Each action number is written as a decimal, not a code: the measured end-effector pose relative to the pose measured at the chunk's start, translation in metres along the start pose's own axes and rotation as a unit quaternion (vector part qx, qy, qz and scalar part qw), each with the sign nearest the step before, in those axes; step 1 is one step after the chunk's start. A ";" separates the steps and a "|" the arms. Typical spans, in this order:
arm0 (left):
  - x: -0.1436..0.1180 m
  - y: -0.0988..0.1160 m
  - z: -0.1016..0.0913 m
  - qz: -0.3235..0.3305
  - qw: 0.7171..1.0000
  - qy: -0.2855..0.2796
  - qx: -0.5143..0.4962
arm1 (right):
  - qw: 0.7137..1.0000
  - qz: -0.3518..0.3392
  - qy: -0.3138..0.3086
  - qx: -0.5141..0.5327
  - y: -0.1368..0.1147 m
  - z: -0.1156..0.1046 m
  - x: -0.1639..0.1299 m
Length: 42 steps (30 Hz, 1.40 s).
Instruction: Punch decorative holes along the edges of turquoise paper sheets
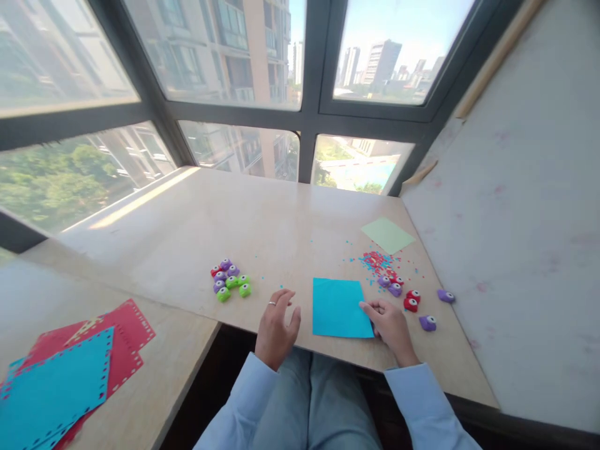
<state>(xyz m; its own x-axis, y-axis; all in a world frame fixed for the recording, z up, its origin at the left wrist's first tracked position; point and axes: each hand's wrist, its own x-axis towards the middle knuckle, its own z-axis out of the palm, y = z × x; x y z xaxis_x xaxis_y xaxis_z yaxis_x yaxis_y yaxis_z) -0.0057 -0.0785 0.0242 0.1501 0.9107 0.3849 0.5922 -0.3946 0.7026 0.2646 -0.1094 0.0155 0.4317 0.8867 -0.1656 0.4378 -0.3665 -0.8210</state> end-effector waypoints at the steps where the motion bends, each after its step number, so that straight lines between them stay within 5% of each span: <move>1: 0.003 0.001 0.009 0.016 1.000 -0.020 0.008 | 1.000 -0.006 0.005 0.006 0.000 0.001 0.000; 8: 0.030 -0.004 0.065 0.102 0.978 -0.147 0.107 | 0.998 -0.032 0.051 0.023 0.004 0.003 0.000; 12: 0.026 -0.001 0.079 0.143 0.963 -0.165 0.155 | 0.995 -0.038 0.055 0.068 0.006 0.002 -0.004; 19: 0.025 0.000 0.079 0.150 0.959 -0.168 0.170 | 0.992 -0.019 0.048 0.113 0.001 -0.010 0.006; 25: 0.028 0.002 0.078 0.152 0.959 -0.168 0.170 | 0.996 0.004 0.057 -0.065 -0.012 -0.031 0.036; 31: 0.028 0.002 0.080 0.150 0.959 -0.167 0.171 | 0.958 -0.008 0.039 -0.283 -0.023 -0.041 0.051; 42: 0.029 0.002 0.080 0.159 0.957 -0.164 0.179 | 0.940 -0.046 0.043 -0.336 -0.025 -0.043 0.051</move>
<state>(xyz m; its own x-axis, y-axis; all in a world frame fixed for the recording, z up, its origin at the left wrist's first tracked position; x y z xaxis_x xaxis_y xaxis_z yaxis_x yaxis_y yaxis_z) 0.0628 -0.0433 -0.0110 0.5724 0.7649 0.2955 0.7007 -0.6435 0.3082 0.3095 -0.0674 0.0507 0.4173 0.9078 -0.0417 0.8632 -0.4103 -0.2942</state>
